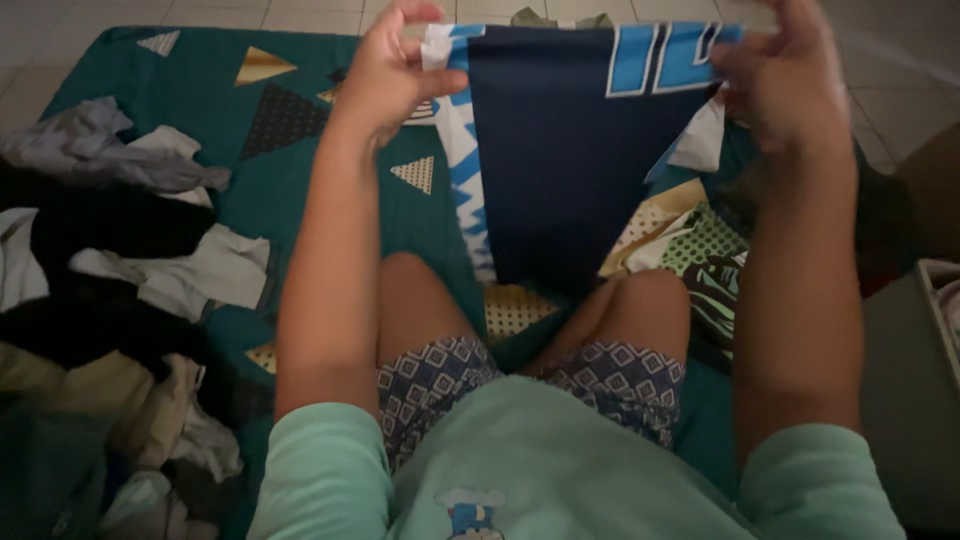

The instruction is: The person sits on a patterned mat and folds several garments one by one. They handle a blue jersey, a gray t-shirt, and a dark blue t-shirt, smoothing and folding each item before placing it in a neat stack.

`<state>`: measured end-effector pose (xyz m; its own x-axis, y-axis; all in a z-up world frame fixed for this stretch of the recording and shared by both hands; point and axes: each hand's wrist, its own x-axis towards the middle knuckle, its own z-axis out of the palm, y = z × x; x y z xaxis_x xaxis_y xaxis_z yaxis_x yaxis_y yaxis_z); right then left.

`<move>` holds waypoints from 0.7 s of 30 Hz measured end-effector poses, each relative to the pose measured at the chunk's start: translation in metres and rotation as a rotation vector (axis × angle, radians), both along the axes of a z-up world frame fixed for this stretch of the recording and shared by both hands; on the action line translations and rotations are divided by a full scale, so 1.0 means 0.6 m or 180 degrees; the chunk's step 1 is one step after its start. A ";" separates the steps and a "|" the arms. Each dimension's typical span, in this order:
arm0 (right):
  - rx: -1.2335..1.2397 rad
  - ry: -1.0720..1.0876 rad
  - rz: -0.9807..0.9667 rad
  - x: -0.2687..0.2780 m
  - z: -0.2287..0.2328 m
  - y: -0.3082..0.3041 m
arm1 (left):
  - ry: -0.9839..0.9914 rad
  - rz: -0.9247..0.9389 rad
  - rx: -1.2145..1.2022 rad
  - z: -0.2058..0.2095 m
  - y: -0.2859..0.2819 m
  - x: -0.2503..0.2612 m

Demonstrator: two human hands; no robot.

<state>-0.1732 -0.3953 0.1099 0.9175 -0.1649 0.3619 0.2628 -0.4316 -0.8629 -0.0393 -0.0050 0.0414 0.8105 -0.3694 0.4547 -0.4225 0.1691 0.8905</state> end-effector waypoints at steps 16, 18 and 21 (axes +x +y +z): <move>0.0821 -0.0837 -0.0174 0.198 -0.069 -0.027 | -0.0629 0.0425 -0.0744 -0.075 -0.091 0.248; 0.1019 -0.0897 -0.0041 0.159 -0.065 -0.033 | -0.0912 0.0455 -0.0306 -0.055 -0.068 0.187; 0.0999 -0.0898 0.0368 0.084 -0.119 -0.047 | -0.1077 0.0420 0.0536 -0.077 -0.029 0.065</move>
<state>-0.1230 -0.4238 0.0388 0.8087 -0.2090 0.5498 0.5383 -0.1138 -0.8350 -0.0006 -0.0224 -0.0047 0.6707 -0.3642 0.6461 -0.7051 -0.0427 0.7078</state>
